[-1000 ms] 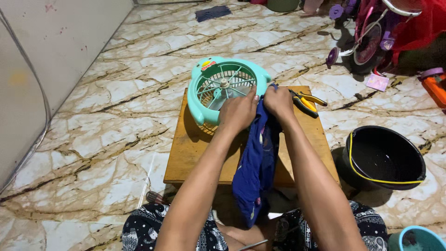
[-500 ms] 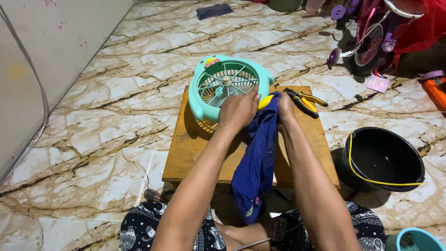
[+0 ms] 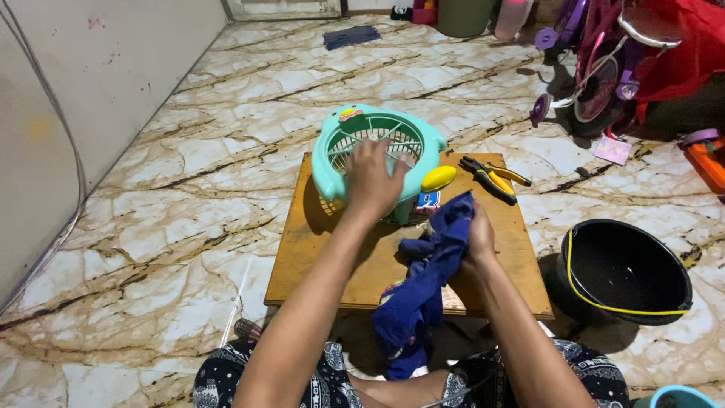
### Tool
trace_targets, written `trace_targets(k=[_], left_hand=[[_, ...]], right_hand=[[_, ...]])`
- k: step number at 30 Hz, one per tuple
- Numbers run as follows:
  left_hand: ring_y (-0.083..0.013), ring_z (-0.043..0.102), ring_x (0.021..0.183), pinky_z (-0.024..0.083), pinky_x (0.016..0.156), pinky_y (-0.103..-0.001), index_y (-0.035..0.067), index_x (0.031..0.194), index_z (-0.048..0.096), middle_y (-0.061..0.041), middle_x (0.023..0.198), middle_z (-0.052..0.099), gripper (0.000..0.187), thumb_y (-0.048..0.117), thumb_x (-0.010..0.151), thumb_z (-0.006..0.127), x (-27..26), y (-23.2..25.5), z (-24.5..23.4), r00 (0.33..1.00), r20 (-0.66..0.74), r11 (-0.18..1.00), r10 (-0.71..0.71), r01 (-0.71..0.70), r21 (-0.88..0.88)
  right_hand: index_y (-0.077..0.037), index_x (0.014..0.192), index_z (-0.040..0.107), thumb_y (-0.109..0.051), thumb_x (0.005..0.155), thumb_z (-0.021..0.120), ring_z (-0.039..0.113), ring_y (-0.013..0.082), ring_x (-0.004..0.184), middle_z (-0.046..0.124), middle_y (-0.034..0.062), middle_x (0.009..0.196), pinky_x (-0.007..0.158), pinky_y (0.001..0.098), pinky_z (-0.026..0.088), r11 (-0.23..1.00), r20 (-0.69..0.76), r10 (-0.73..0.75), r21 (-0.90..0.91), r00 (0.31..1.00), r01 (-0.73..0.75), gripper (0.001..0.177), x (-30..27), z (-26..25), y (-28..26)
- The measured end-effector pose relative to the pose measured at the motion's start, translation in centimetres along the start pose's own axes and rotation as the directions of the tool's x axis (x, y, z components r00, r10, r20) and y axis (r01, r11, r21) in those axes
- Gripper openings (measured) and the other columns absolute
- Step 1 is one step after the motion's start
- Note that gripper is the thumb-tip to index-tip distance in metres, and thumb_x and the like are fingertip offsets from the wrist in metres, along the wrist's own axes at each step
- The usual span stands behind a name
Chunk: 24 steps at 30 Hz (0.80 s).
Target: The person wipes the power cord and then the exterior of a small teal electric fan with a blue cloth. They rotate the fan to clean multiple sides, including the front grille, sides, and back, while seated on the floor.
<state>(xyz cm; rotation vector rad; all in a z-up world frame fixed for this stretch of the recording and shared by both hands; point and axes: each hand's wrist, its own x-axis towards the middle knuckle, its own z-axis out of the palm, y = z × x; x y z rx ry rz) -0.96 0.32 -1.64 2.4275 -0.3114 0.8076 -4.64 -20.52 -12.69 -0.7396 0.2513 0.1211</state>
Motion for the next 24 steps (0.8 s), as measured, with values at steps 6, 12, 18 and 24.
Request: trace_targets(k=[6,12,18,24], left_hand=[[-0.0391,0.047,0.126,0.041,0.098,-0.058,0.001,0.131,0.058,-0.022,0.128,0.054,0.066,0.05,0.089,0.067,1.2,-0.9,-0.8,0.984,0.114,0.986,-0.14,0.129,0.103],[-0.0383,0.051,0.121,0.037,0.1,-0.061,0.004,0.125,0.064,-0.021,0.124,0.057,0.069,0.059,0.084,0.071,0.4,3.2,0.3,0.954,0.253,0.96,0.161,-0.21,0.185],[-0.0353,0.058,0.114,0.032,0.104,-0.064,0.002,0.118,0.065,-0.016,0.119,0.062,0.083,0.072,0.074,0.073,-0.4,7.2,0.8,0.932,0.348,0.902,0.105,-0.237,0.361],[-0.0338,0.063,0.111,0.035,0.103,-0.061,-0.004,0.127,0.056,-0.019,0.121,0.065,0.095,0.064,0.066,0.083,-0.5,7.3,2.4,0.944,0.32,0.925,0.08,-0.19,0.329]], right_hand=[[-0.005,0.114,0.066,-0.056,0.102,0.037,0.073,0.0243,0.08,0.073,0.0131,0.098,0.075,0.0377,0.061,0.994,-0.124,-0.017,-0.111,0.992,0.004,0.06,-4.4,-0.9,0.9],[-0.005,0.106,0.07,-0.059,0.102,0.047,0.064,0.0138,0.071,0.069,0.006,0.09,0.065,0.0289,0.052,0.876,-0.139,-0.322,-0.418,0.936,0.24,0.059,-4.1,-4.2,4.2],[-0.005,0.1,0.07,-0.057,0.105,0.046,0.059,0.0091,0.07,0.066,0.0022,0.084,0.066,0.0237,0.05,0.806,-0.197,-0.421,-0.528,0.885,0.266,0.057,-2.7,-6.5,5.0],[-0.003,0.098,0.069,-0.052,0.108,0.044,0.058,0.0112,0.07,0.066,0.0026,0.084,0.064,0.026,0.048,0.841,-0.138,-0.406,-0.442,0.903,0.311,0.056,-3.5,-5.8,5.0]])
